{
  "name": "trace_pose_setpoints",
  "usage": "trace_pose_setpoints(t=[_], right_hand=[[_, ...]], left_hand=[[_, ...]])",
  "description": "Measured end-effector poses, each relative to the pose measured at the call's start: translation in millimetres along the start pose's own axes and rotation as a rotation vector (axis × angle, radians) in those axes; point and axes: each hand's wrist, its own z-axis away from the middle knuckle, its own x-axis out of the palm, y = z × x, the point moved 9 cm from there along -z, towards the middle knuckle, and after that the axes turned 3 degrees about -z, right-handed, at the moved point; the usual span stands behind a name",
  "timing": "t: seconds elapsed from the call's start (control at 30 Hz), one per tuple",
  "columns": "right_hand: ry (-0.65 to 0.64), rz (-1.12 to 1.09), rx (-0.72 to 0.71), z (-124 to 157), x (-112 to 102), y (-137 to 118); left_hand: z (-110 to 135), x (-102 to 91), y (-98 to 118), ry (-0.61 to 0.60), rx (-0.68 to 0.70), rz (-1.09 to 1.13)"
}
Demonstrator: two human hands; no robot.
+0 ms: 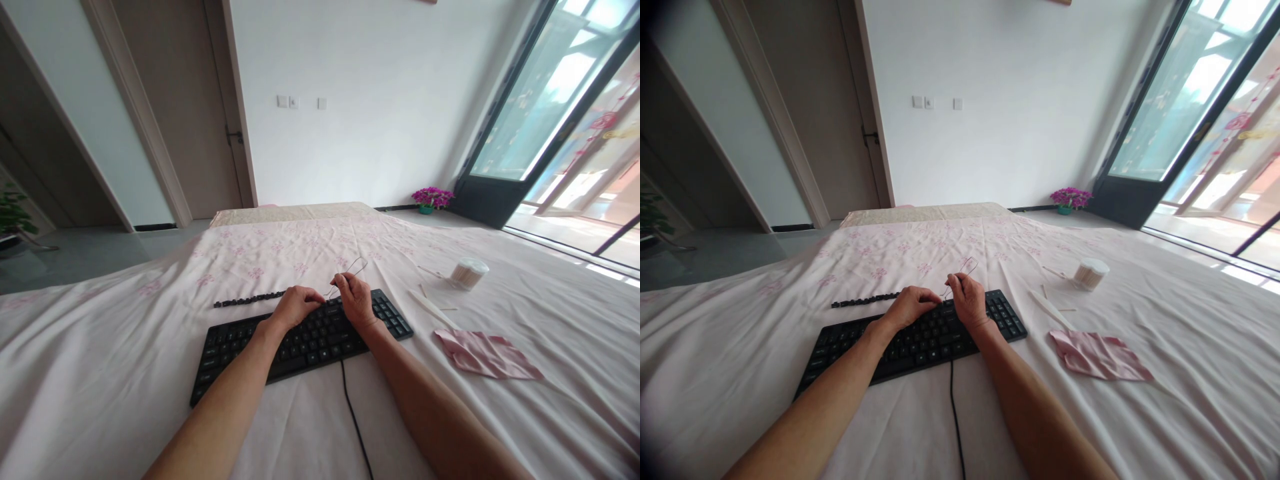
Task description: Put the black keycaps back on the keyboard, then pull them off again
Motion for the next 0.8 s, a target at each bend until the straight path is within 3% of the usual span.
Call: trace_pose_setpoints(t=[0.23, 0.6, 0.7, 0.8], right_hand=[[-0.01, 0.014, -0.004, 0, 1, 1], [0.004, 0.002, -0.012, 0, 0, -1], [0.003, -0.007, -0.011, 0, 0, 0], [-0.003, -0.016, -0.01, 0, 0, 3]], left_hand=[[1, 0.8, -2, -0.013, -0.03, 0.015], [3, -5.4, 5, 0.087, 0.016, -0.052], [0, -22.0, 0, 0.182, -0.02, -0.066], [-2, -56.4, -15, 0.324, -0.135, -0.133]])
